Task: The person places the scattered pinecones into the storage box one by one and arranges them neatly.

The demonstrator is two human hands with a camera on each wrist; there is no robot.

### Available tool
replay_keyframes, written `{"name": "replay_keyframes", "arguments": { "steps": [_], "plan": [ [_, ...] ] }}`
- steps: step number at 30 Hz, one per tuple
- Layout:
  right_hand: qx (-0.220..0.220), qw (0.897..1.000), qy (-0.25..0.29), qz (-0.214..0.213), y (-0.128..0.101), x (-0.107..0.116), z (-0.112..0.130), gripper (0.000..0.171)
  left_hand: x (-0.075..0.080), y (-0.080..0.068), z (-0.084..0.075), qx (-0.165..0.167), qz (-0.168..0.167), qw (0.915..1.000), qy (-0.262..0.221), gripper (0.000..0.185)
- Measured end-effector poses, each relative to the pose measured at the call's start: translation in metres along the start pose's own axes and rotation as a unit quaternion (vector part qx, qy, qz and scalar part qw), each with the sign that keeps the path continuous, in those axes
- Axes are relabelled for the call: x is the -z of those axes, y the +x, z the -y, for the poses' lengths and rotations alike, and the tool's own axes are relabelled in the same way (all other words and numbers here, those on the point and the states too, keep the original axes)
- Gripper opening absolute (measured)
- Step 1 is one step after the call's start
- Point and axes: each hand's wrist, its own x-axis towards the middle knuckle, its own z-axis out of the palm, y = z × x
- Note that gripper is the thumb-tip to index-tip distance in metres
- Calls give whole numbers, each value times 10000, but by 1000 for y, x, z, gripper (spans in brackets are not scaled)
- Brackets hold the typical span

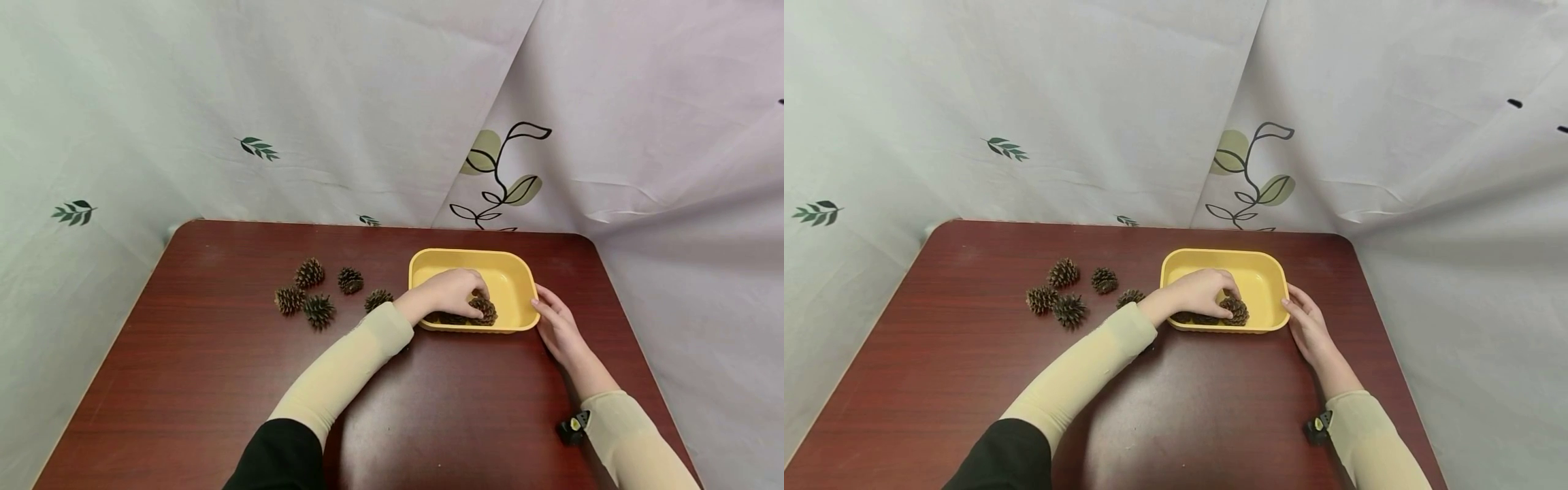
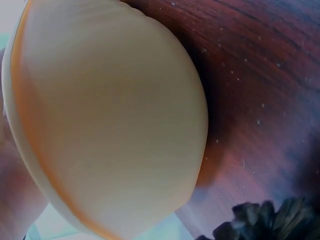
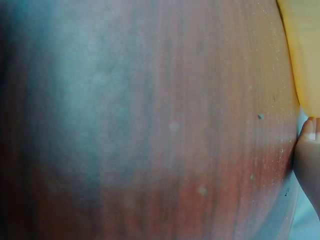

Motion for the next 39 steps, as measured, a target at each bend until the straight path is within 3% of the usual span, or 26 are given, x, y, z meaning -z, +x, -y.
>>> {"name": "replay_keyframes", "arguments": {
  "steps": [22,39],
  "plan": [
    [-27,10000,0,9,-1,-1,1,38,-6,0,5,-118,25,9998,-185,38],
    [-46,10000,-44,11,-1,-1,2,37,-2,-1,1,-233,119,9993,270,38]
  ]
}}
